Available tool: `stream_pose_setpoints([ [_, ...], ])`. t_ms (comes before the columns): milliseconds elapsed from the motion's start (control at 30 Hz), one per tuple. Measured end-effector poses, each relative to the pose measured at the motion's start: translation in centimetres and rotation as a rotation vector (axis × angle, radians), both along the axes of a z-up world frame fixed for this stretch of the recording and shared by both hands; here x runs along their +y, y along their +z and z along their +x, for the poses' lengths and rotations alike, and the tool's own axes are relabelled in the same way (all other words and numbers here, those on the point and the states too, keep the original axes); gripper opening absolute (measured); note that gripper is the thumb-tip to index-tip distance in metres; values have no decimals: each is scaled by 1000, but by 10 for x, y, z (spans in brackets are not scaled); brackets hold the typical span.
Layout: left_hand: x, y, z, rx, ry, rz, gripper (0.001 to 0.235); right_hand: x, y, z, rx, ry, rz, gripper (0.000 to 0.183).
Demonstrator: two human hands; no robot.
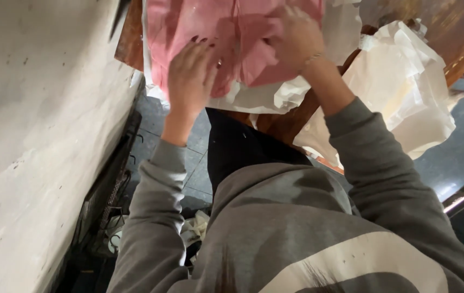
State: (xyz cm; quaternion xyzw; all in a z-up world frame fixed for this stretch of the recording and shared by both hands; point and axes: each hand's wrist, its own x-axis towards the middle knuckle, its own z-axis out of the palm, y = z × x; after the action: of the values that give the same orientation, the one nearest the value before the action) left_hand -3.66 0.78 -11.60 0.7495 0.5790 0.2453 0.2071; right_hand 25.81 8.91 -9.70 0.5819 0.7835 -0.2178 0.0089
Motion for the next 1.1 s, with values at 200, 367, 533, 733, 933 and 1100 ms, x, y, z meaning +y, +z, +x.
stream_pose_setpoints([
  [200, 16, -25, 13, 89, -98, 26, 56, -20, -10, 73, 117, -270, 13, 48],
  [367, 42, -21, 41, -20, -98, -65, 49, -36, -28, 85, 336, -461, -115, 54],
  [533, 64, -9, 93, -41, -237, -89, 47, -34, -32, 83, 236, -629, -190, 48],
  [733, 56, -59, 171, 3, -384, 68, 49, -41, 7, 75, 116, -270, -27, 28],
  [933, 64, -50, 178, 35, -614, -30, 18, -43, 23, 89, 333, -293, -248, 37],
  [1100, 39, -33, 155, -175, -606, 104, 14, -47, -14, 119, 553, -522, -329, 38],
])
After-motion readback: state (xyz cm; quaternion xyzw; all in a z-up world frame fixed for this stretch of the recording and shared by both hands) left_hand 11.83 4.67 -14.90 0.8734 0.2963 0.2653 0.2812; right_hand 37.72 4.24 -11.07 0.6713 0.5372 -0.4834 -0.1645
